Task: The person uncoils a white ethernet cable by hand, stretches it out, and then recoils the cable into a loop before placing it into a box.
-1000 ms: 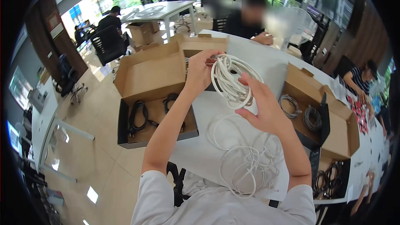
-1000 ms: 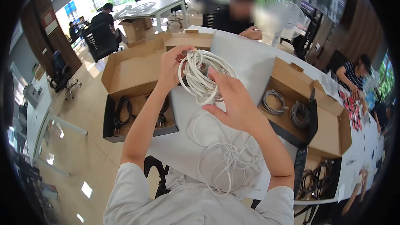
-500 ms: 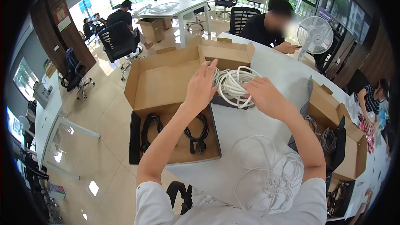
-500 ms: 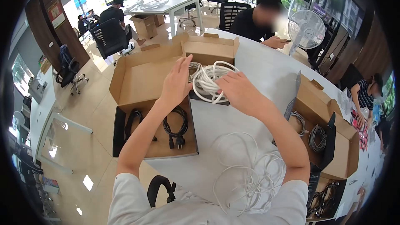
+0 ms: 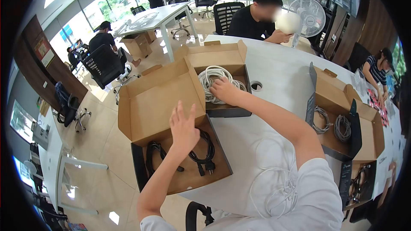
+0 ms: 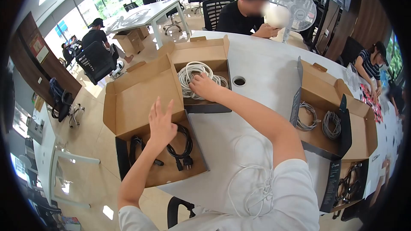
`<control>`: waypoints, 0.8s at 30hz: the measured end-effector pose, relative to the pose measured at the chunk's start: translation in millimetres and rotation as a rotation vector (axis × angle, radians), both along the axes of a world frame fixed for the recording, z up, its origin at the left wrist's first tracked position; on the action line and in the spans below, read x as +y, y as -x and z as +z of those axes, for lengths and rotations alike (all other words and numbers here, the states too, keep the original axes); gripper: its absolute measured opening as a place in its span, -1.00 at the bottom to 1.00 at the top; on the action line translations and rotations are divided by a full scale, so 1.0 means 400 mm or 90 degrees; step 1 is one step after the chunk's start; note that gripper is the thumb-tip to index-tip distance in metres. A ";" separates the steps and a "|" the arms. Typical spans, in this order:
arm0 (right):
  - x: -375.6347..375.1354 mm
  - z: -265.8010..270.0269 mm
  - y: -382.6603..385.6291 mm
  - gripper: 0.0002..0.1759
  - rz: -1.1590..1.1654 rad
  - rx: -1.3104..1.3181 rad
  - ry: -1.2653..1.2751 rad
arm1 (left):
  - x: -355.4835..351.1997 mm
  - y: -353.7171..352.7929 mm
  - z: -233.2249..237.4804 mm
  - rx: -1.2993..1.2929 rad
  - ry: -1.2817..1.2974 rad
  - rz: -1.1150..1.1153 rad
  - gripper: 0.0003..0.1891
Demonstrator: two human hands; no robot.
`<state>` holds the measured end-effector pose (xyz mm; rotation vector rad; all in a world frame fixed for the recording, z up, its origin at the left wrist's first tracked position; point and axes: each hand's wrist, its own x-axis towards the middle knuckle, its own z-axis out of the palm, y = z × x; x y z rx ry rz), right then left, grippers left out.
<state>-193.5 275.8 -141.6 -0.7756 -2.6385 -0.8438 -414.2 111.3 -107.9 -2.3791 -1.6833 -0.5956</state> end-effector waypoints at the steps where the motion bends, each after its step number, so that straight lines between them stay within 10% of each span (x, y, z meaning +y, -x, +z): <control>1: 0.000 -0.008 0.008 -0.85 0.006 0.011 0.005 | 0.007 0.027 -0.016 0.005 -0.003 0.011 -0.16; 12: 0.004 0.098 -0.002 -0.30 -0.052 0.009 0.369 | 0.015 0.036 -0.012 -0.004 0.101 0.025 -0.31; 15: 0.053 0.179 -0.026 -0.28 0.074 0.274 0.556 | 0.012 0.045 -0.001 -0.010 0.110 0.013 -0.33; 18: 0.067 0.156 0.020 -0.32 -0.032 0.473 0.099 | 0.019 0.051 0.005 -0.014 0.109 0.005 -0.37; 20: 0.059 0.109 0.077 -0.23 -0.197 0.264 0.485 | 0.040 0.048 -0.009 -0.025 0.116 -0.042 -0.41; 24: 0.199 -0.168 0.207 -0.26 -0.179 0.317 0.302 | 0.048 -0.022 0.072 -0.007 0.145 -0.136 -0.51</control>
